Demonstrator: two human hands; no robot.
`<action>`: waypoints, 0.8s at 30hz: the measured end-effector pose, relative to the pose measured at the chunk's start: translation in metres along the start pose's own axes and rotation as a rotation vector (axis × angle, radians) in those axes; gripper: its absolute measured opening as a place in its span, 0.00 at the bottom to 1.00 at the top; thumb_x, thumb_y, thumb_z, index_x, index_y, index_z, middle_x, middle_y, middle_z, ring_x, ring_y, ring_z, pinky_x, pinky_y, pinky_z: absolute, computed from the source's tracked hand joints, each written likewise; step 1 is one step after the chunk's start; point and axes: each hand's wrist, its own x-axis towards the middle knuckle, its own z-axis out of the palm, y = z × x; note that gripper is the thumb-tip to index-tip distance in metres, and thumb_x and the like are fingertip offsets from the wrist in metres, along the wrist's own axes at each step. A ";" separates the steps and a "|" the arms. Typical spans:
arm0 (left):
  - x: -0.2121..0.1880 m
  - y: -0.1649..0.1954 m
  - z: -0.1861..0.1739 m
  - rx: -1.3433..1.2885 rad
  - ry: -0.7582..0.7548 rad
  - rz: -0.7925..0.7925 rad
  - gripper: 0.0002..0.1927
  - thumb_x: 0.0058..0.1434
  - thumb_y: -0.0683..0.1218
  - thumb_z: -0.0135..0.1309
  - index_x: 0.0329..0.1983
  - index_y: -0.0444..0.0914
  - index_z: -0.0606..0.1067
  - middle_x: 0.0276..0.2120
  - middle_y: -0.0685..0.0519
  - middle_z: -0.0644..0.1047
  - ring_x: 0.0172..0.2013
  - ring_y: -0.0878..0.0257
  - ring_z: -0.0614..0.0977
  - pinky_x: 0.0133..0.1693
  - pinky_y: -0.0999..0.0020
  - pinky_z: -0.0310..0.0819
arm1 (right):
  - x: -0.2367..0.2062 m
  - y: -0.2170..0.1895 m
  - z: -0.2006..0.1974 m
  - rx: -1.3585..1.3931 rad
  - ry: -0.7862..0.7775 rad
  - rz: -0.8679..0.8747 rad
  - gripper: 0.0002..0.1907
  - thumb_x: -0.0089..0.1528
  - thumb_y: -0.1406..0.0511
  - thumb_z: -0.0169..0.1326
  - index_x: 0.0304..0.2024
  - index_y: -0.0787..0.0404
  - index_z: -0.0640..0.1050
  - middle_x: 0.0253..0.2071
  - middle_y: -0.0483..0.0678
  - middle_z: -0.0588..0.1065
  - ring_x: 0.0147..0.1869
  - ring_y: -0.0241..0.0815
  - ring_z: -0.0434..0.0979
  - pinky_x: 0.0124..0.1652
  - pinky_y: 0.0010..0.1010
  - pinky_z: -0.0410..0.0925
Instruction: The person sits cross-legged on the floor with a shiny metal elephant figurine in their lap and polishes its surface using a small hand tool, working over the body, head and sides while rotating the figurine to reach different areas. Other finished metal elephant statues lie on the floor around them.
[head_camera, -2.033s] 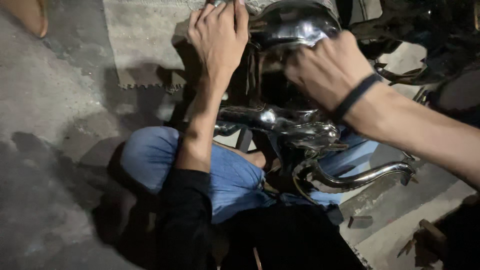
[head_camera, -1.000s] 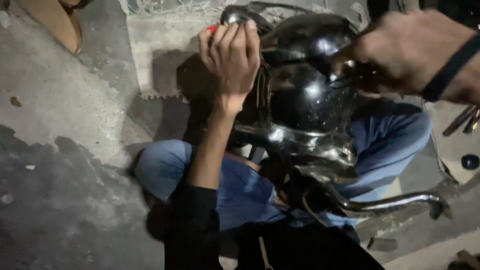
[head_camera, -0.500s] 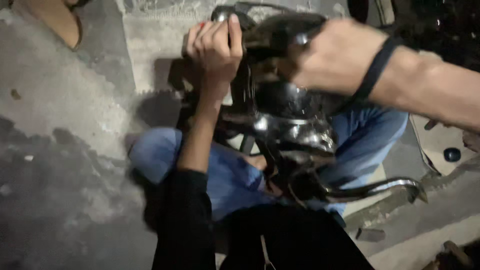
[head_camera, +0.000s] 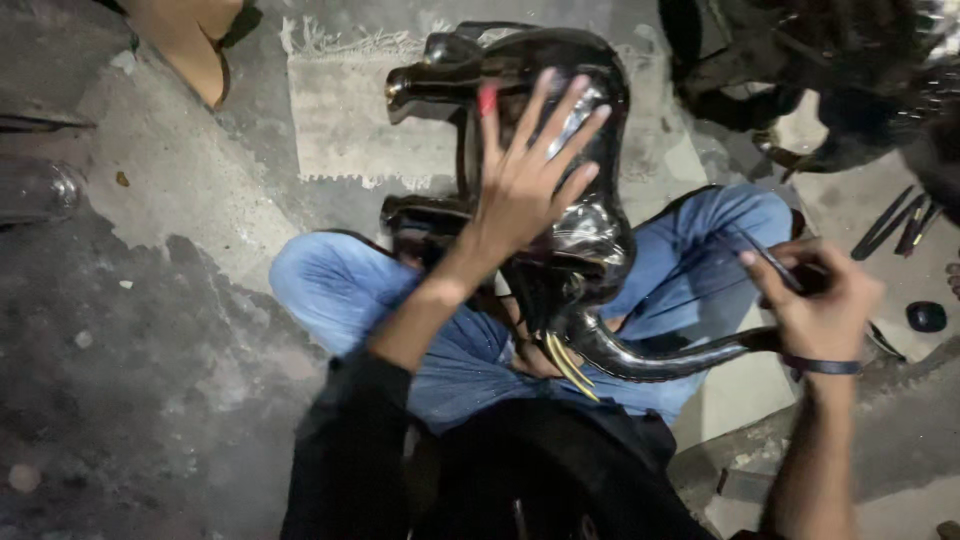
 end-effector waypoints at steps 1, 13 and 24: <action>0.020 -0.001 0.000 0.009 -0.067 0.064 0.25 0.76 0.62 0.42 0.73 0.52 0.70 0.77 0.55 0.59 0.78 0.54 0.49 0.70 0.23 0.29 | -0.004 0.001 0.005 0.137 0.017 0.050 0.13 0.68 0.66 0.70 0.38 0.68 0.79 0.30 0.45 0.77 0.32 0.28 0.75 0.36 0.21 0.68; 0.087 -0.021 0.009 -0.039 -0.080 -0.063 0.24 0.74 0.62 0.43 0.68 0.53 0.73 0.71 0.56 0.66 0.75 0.53 0.56 0.74 0.41 0.38 | 0.000 -0.015 0.037 0.370 0.084 0.061 0.09 0.67 0.69 0.66 0.40 0.69 0.77 0.31 0.42 0.74 0.31 0.27 0.71 0.32 0.21 0.66; 0.000 -0.059 -0.014 -0.223 -0.007 -0.106 0.23 0.79 0.57 0.40 0.75 0.58 0.67 0.79 0.57 0.55 0.80 0.53 0.51 0.77 0.37 0.33 | 0.010 -0.019 0.060 0.250 -0.026 0.052 0.05 0.69 0.71 0.60 0.47 0.66 0.81 0.31 0.42 0.74 0.31 0.27 0.71 0.32 0.19 0.64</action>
